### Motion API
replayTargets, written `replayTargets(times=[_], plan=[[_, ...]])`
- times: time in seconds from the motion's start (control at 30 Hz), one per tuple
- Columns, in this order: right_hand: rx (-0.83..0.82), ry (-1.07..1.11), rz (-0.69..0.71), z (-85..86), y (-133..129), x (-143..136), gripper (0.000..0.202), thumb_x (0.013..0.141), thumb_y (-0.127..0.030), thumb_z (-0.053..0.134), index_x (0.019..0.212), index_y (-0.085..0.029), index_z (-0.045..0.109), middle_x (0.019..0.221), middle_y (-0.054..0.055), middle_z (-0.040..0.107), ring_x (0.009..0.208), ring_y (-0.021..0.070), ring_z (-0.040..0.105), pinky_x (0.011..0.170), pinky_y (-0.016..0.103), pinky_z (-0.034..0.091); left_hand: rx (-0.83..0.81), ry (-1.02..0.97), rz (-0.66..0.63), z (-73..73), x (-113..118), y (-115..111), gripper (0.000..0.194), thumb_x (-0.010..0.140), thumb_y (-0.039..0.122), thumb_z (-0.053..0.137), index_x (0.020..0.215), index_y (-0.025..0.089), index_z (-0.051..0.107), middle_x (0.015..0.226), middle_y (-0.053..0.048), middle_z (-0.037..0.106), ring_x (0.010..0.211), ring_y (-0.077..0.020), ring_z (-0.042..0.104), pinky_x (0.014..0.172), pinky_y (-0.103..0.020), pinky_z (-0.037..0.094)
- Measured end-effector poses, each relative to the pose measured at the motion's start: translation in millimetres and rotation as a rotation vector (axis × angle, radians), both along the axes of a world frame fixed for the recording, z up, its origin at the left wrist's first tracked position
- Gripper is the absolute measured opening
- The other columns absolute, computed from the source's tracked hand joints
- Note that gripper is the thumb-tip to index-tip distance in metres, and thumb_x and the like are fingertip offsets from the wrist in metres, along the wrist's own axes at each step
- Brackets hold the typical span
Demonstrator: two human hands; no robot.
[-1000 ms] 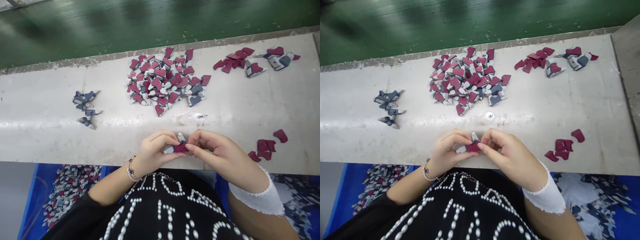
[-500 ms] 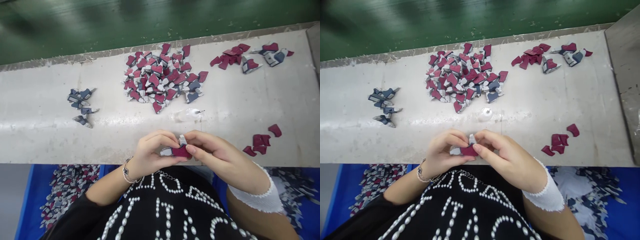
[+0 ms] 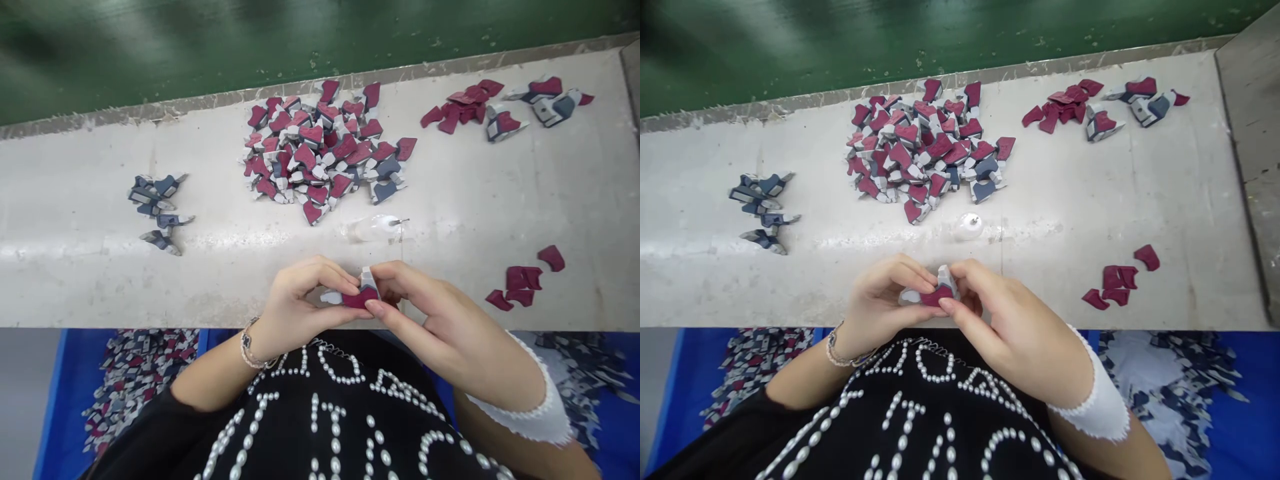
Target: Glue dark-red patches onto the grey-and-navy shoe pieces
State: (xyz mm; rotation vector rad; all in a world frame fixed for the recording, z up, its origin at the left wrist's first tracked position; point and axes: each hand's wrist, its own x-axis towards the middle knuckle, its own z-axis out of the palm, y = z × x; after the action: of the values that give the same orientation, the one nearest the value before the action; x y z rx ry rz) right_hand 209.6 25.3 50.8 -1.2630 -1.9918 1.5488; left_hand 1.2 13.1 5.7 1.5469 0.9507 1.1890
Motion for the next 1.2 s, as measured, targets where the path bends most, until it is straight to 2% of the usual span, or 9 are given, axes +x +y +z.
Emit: replayTargets(times=[0.13, 0.3, 0.5, 0.63, 0.77, 0.93, 1.0, 1.1, 1.2], plan=[[0.190, -0.062, 0.010, 2.1, -7.4, -2.6, 0.007, 0.105, -0.021, 0.048, 0.108, -0.021, 0.054, 0.085, 0.002, 0.065, 0.072, 0.0172, 0.064, 0.061, 0.029, 0.049, -0.118, -0.112, -0.005, 0.5, 0.5, -0.5, 0.025, 0.070, 0.017, 0.092, 0.085, 0.018, 0.072, 0.085, -0.002, 0.076, 0.080, -0.0135, 0.076, 0.074, -0.022, 0.067], [0.383, -0.202, 0.064, -0.4, -14.8, -4.8, 0.016, 0.104, -0.016, 0.046, 0.117, -0.014, 0.054, 0.090, 0.008, 0.065, 0.078, 0.0228, 0.066, 0.061, 0.033, 0.051, -0.129, -0.098, 0.021, -2.9, 1.5, -5.2, 0.024, 0.069, 0.015, 0.092, 0.082, 0.019, 0.073, 0.084, -0.002, 0.077, 0.082, -0.0154, 0.078, 0.076, -0.024, 0.067], [0.428, -0.203, 0.109, 1.1, -12.1, -0.7, 0.018, 0.105, -0.014, 0.046, 0.120, -0.015, 0.054, 0.092, 0.005, 0.066, 0.083, 0.0215, 0.065, 0.069, 0.034, 0.053, -0.269, 0.140, 0.001, 6.1, -2.4, -11.7, 0.029, 0.082, 0.021, 0.084, 0.107, 0.019, 0.069, 0.100, -0.003, 0.078, 0.087, -0.0135, 0.077, 0.080, -0.023, 0.065], [0.483, -0.211, 0.175, 6.4, -9.3, -0.1, 0.021, 0.105, -0.014, 0.046, 0.123, -0.016, 0.056, 0.100, 0.007, 0.067, 0.091, 0.0225, 0.064, 0.077, 0.036, 0.054, -0.158, 0.315, -0.059, 8.8, -5.8, -12.4, 0.012, 0.085, 0.023, 0.079, 0.092, 0.017, 0.071, 0.084, -0.001, 0.077, 0.074, -0.0120, 0.072, 0.070, -0.023, 0.058], [0.412, -0.157, 0.235, 5.6, -5.2, 1.4, 0.015, 0.105, -0.017, 0.048, 0.111, -0.015, 0.061, 0.095, 0.007, 0.067, 0.085, 0.0217, 0.064, 0.073, 0.036, 0.053, -0.094, 0.316, -0.082, 2.8, -4.6, -15.1, 0.011, 0.084, 0.022, 0.078, 0.087, 0.016, 0.069, 0.077, -0.001, 0.073, 0.066, -0.0110, 0.067, 0.062, -0.023, 0.053], [0.368, -0.104, 0.316, 3.7, 1.9, 7.4, 0.019, 0.101, -0.009, 0.048, 0.106, -0.015, 0.065, 0.083, 0.003, 0.065, 0.075, 0.0194, 0.058, 0.064, 0.034, 0.049, 0.051, 0.258, -0.012, -8.2, 3.9, -21.1, 0.013, 0.081, 0.024, 0.079, 0.082, 0.016, 0.068, 0.064, 0.001, 0.067, 0.055, -0.0105, 0.059, 0.055, -0.025, 0.047], [0.348, -0.086, 0.323, 3.5, 5.3, 8.8, 0.017, 0.101, -0.010, 0.050, 0.105, -0.015, 0.066, 0.082, 0.002, 0.065, 0.074, 0.0183, 0.058, 0.064, 0.032, 0.048, 0.023, 0.203, 0.003, -10.9, 6.3, -22.5, 0.013, 0.080, 0.021, 0.079, 0.079, 0.017, 0.067, 0.064, 0.001, 0.068, 0.054, -0.0100, 0.060, 0.053, -0.024, 0.047], [0.308, -0.065, 0.329, 2.4, 9.7, 9.8, 0.015, 0.104, -0.018, 0.052, 0.108, -0.016, 0.066, 0.083, 0.001, 0.065, 0.074, 0.0171, 0.060, 0.064, 0.031, 0.046, -0.104, 0.136, -0.017, -11.3, 6.3, -23.1, 0.012, 0.080, 0.018, 0.080, 0.079, 0.017, 0.068, 0.071, 0.000, 0.072, 0.059, -0.0102, 0.065, 0.056, -0.022, 0.051], [0.275, -0.088, 0.330, -0.9, 12.0, 10.2, 0.013, 0.104, -0.023, 0.055, 0.108, -0.016, 0.066, 0.083, 0.001, 0.065, 0.075, 0.0174, 0.062, 0.065, 0.030, 0.046, -0.227, 0.173, -0.084, -9.1, 3.5, -22.8, 0.011, 0.082, 0.020, 0.080, 0.088, 0.017, 0.071, 0.080, -0.002, 0.076, 0.070, -0.0126, 0.070, 0.065, -0.023, 0.056]])
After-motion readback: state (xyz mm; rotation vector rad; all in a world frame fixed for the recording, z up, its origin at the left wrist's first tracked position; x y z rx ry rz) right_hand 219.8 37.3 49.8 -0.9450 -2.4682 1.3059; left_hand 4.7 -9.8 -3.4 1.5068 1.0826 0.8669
